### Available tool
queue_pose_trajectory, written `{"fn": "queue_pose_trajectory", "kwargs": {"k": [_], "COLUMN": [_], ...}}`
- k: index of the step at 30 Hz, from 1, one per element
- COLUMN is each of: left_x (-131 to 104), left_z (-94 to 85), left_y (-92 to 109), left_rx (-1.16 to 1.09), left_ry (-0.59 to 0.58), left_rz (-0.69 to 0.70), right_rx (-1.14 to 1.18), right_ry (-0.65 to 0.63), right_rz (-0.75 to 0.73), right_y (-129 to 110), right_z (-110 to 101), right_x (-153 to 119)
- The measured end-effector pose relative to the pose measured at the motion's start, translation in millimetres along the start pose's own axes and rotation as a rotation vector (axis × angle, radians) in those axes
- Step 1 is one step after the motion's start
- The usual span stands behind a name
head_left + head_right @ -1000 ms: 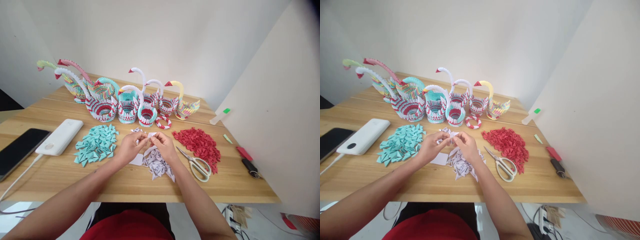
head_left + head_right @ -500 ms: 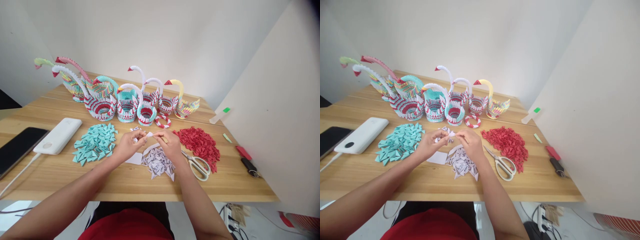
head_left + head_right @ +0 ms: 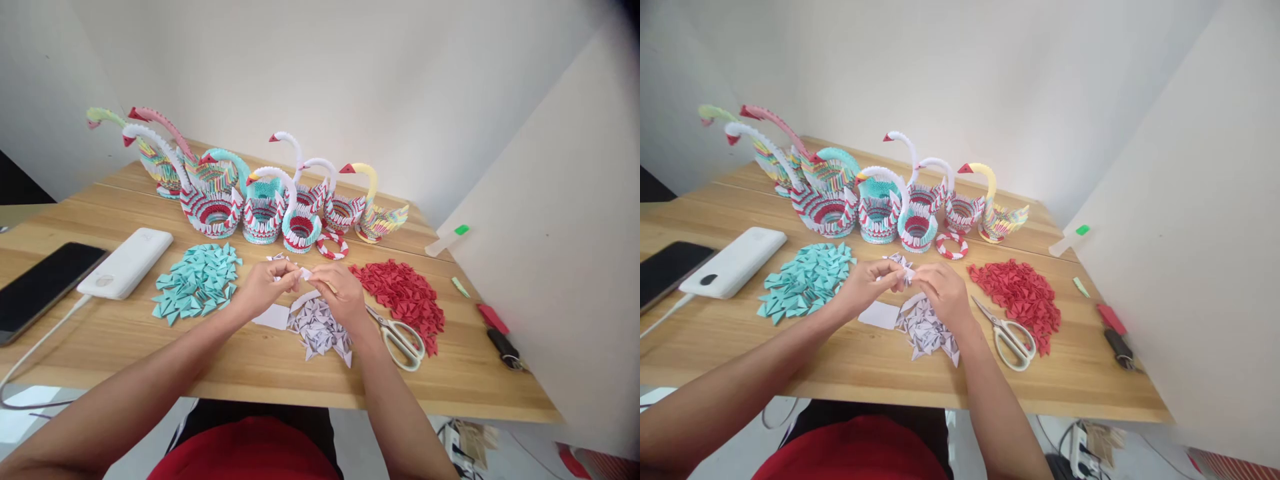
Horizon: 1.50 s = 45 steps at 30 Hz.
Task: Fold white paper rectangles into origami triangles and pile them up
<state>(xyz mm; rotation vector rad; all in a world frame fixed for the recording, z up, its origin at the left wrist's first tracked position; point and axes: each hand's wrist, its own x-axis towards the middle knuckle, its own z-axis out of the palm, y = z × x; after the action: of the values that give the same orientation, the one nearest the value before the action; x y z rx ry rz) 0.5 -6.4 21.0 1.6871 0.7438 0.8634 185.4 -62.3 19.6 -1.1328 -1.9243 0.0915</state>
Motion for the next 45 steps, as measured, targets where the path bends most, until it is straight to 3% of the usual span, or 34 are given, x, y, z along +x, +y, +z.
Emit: {"fn": "queue_pose_trajectory", "kwargs": {"k": [19, 29, 45], "left_x": [2.4, 2.9, -0.1], "left_z": [-1.8, 2.5, 0.4], "left_y": [-1.3, -3.8, -1.3], "left_rx": [0.042, -0.184, 0.304], "left_ry": [-0.063, -0.083, 0.026], "left_rz": [-0.064, -0.155, 0.267], "right_rx": [-0.046, -0.058, 0.062], "right_ry": [-0.013, -0.012, -0.046], "right_rz": [-0.061, -0.095, 0.149], "right_y": [0.1, -2.1, -6.7], "right_z": [1.9, 1.8, 3.9], "right_x": [1.4, 2.6, 2.6]}}
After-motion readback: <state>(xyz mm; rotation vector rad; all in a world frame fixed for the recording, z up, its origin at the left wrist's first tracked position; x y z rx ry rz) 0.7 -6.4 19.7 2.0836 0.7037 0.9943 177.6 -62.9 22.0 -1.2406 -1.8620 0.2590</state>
